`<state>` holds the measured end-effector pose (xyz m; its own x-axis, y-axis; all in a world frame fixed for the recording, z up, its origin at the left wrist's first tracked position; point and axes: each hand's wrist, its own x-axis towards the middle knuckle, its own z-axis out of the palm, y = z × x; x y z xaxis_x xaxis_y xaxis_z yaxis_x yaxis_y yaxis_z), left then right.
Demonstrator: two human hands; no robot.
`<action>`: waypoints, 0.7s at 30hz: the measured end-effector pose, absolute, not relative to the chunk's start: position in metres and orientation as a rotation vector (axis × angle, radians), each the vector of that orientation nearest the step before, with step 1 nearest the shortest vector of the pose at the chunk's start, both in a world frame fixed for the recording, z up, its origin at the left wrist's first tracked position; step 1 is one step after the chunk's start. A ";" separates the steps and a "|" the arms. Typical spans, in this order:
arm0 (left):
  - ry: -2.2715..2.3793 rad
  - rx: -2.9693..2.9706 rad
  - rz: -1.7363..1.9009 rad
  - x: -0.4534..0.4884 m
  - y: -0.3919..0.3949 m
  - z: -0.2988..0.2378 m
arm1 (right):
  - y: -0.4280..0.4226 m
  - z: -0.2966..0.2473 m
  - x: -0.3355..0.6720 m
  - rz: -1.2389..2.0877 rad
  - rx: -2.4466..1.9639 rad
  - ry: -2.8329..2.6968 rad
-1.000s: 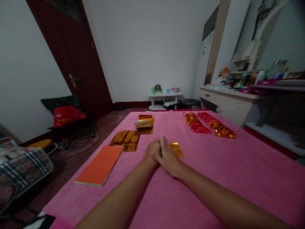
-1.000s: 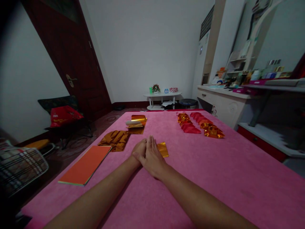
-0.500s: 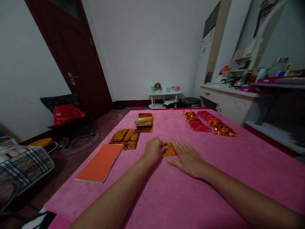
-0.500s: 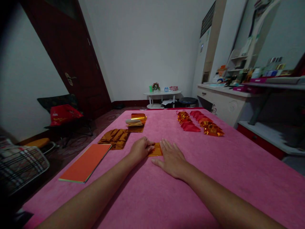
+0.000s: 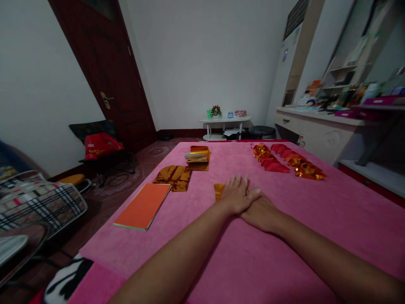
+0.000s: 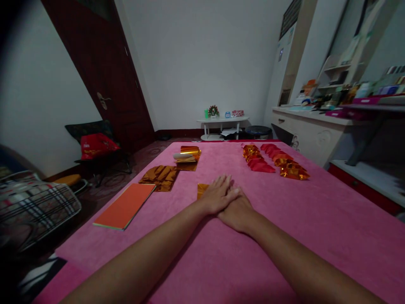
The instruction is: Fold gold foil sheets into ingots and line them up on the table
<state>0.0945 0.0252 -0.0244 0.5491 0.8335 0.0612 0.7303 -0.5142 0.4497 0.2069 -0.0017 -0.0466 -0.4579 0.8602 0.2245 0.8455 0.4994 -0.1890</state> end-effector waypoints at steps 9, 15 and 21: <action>1.467 2.532 0.270 0.055 0.033 -0.035 | -0.007 -0.034 0.201 0.111 -1.636 -2.460; 1.572 2.628 0.230 0.023 0.037 -0.039 | -0.002 -0.042 0.206 0.163 -1.643 -2.425; 1.584 2.631 0.242 0.021 0.035 -0.040 | -0.039 0.009 0.179 0.239 -1.282 -2.123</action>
